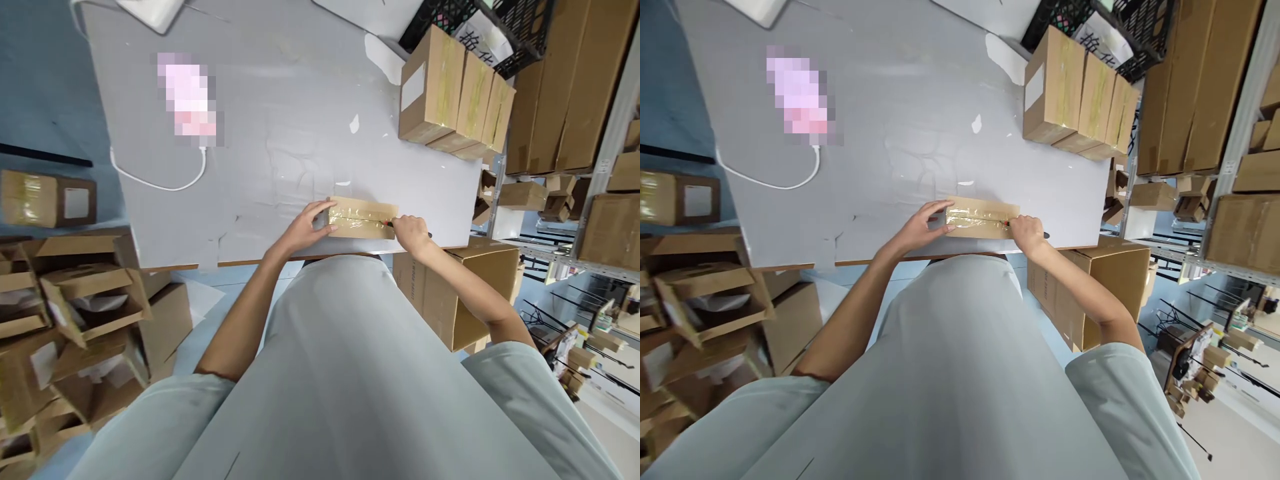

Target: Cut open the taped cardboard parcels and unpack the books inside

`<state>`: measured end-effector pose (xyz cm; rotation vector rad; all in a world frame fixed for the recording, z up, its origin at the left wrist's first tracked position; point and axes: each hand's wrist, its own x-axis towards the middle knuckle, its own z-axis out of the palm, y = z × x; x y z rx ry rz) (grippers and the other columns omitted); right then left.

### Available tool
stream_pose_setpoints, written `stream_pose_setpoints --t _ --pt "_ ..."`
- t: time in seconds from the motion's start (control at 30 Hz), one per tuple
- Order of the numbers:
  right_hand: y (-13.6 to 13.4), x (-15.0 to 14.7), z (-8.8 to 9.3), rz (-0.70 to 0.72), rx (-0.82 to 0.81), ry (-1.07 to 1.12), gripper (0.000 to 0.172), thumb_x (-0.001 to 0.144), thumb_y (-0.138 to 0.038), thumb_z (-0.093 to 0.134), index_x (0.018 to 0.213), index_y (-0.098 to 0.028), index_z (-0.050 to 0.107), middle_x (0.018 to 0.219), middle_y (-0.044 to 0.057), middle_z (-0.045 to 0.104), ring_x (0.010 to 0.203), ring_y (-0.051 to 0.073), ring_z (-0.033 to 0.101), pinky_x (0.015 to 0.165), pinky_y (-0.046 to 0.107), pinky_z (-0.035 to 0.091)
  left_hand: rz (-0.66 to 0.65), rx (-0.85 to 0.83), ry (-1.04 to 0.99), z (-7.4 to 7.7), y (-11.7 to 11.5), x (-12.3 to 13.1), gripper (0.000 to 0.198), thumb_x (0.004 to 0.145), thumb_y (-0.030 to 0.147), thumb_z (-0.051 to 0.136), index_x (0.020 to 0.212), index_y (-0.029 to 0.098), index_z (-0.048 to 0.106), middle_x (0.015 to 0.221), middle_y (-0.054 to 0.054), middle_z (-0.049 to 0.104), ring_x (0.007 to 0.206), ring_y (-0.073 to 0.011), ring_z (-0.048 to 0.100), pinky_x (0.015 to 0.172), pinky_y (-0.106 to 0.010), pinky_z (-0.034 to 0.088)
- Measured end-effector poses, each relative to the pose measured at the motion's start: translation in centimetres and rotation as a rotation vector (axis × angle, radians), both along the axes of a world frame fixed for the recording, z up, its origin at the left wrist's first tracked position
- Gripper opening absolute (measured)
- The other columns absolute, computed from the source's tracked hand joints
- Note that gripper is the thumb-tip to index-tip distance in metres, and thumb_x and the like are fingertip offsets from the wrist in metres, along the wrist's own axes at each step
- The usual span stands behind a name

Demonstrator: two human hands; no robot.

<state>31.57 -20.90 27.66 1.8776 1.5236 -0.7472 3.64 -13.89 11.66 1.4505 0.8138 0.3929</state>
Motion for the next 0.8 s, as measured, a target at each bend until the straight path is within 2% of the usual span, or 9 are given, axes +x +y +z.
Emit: stream_pose_setpoints --t 0.1,0.27,0.37,0.47,0.53,0.63,0.73,0.8 --pt "-2.0 2.4 1.1 0.022 -0.049 -0.167 0.031 0.113 -0.017 0.055 0.121 -0.014 0.085 0.118 0.028 0.084 0.114 0.036 0.082 0.094 0.044 0.061 -0.023 0.007 -0.009 -0.3 -0.3 0.9 0.076 0.095 0.062 0.077 0.163 0.031 0.064 0.169 -0.011 0.057 0.155 -0.0368 0.057 0.130 -0.051 0.050" --pt "-4.0 4.7 1.6 -0.039 0.015 -0.216 0.029 0.113 -0.034 0.066 0.125 -0.016 0.085 0.111 0.027 0.084 0.115 0.036 0.080 0.097 0.045 0.060 -0.036 -0.019 -0.034 -0.1 -0.9 2.1 0.073 0.096 0.056 0.076 0.164 0.030 0.063 0.170 -0.013 0.056 0.150 -0.0365 0.062 0.124 -0.051 0.057" --pt "-4.8 7.0 2.6 -0.082 -0.083 -0.362 0.026 0.111 -0.023 0.066 0.122 -0.010 0.086 0.117 0.032 0.083 0.122 0.039 0.079 0.098 0.045 0.059 -0.024 -0.078 -0.046 -0.3 -0.9 2.0 0.074 0.097 0.056 0.075 0.165 0.031 0.061 0.173 -0.013 0.053 0.148 -0.0360 0.064 0.120 -0.051 0.061" --pt "-6.2 9.7 3.8 -0.190 -0.132 -0.420 0.028 0.111 -0.020 0.063 0.124 -0.008 0.085 0.122 0.032 0.082 0.122 0.039 0.080 0.096 0.041 0.057 0.003 -0.147 -0.063 -0.8 -0.8 1.3 0.078 0.096 0.060 0.078 0.166 0.031 0.059 0.174 -0.012 0.052 0.147 -0.0367 0.065 0.117 -0.051 0.064" --pt "-7.5 10.9 3.7 -0.307 -0.041 -0.322 0.030 0.114 -0.030 0.063 0.128 -0.014 0.084 0.121 0.025 0.085 0.117 0.035 0.081 0.093 0.038 0.057 0.024 -0.179 -0.078 -1.3 -0.6 0.7 0.080 0.095 0.062 0.079 0.166 0.030 0.059 0.175 -0.013 0.053 0.146 -0.0373 0.066 0.116 -0.050 0.065" --pt "-9.4 10.8 1.4 -0.598 0.189 0.023 0.034 0.114 -0.044 0.063 0.121 -0.018 0.083 0.104 0.014 0.086 0.098 0.027 0.081 0.085 0.032 0.058 0.051 -0.205 -0.090 -1.8 -0.5 -0.1 0.085 0.093 0.066 0.081 0.166 0.028 0.058 0.176 -0.014 0.054 0.146 -0.0383 0.068 0.115 -0.050 0.065" --pt "-10.2 8.8 -2.7 -0.995 0.374 0.374 0.042 0.104 -0.056 0.074 0.108 -0.015 0.081 0.091 0.008 0.084 0.074 0.018 0.074 0.074 0.027 0.059 0.060 -0.201 -0.083 -2.1 -0.3 -0.8 0.089 0.093 0.068 0.080 0.168 0.027 0.056 0.175 -0.016 0.056 0.147 -0.0390 0.068 0.115 -0.052 0.065" --pt "-10.0 7.1 -5.5 -1.204 0.450 0.493 0.044 0.096 -0.059 0.083 0.104 -0.016 0.078 0.095 0.008 0.084 0.066 0.015 0.070 0.067 0.026 0.058 0.066 -0.188 -0.066 -2.1 -0.2 -1.2 0.090 0.094 0.069 0.078 0.169 0.026 0.054 0.176 -0.017 0.054 0.147 -0.0390 0.069 0.115 -0.053 0.065"
